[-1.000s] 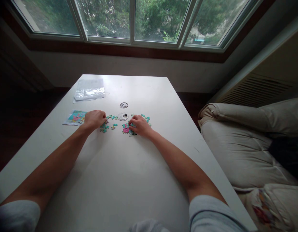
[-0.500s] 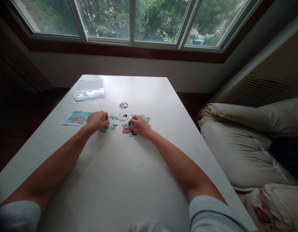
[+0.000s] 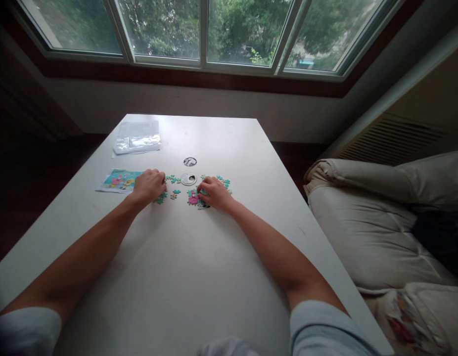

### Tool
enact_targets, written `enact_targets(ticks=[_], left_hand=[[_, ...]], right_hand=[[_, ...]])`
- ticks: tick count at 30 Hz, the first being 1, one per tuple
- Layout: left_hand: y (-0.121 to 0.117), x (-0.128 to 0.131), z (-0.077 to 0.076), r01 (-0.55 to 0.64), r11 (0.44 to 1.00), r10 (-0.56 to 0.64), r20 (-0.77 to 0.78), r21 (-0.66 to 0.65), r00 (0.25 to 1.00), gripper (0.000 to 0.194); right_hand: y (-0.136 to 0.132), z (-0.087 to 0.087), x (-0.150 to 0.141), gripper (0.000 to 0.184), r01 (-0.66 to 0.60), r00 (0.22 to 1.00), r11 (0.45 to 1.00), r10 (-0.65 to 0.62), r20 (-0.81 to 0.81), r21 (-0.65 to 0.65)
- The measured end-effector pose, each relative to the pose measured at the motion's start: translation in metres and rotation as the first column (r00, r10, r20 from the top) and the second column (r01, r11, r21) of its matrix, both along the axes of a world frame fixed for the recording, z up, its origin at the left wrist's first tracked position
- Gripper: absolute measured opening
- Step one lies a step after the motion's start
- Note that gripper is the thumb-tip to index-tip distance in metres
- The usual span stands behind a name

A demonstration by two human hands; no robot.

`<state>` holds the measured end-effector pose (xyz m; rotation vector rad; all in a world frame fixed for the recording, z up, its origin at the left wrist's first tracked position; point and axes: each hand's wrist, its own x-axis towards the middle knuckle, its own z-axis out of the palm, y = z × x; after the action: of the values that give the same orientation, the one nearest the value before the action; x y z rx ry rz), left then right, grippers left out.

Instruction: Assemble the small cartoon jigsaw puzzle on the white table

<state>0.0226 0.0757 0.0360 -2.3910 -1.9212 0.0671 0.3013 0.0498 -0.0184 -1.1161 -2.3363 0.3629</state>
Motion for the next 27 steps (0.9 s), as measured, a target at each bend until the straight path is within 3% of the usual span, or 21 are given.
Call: enact_targets(ticks=[15,20,27], left_hand=[[0.000,0.003,-0.001,-0.007,1.000,0.008,-0.028,0.023,1.000,0.027],[0.007,-0.005,-0.005,0.014,1.000,-0.014,0.030,0.022,0.999,0.024],[0.015,-0.015,-0.007,0.102,0.991,-0.088,0.149,-0.090,0.985,0.020]], right_hand=[[0.000,0.001,0.001,0.012,0.007,1.000,1.000,-0.007,-0.002,0.001],[0.000,-0.001,0.000,0.012,0.007,1.000,1.000,-0.007,0.001,0.006],[0.000,-0.001,0.000,0.012,0.002,1.000,1.000,-0.002,-0.001,-0.001]])
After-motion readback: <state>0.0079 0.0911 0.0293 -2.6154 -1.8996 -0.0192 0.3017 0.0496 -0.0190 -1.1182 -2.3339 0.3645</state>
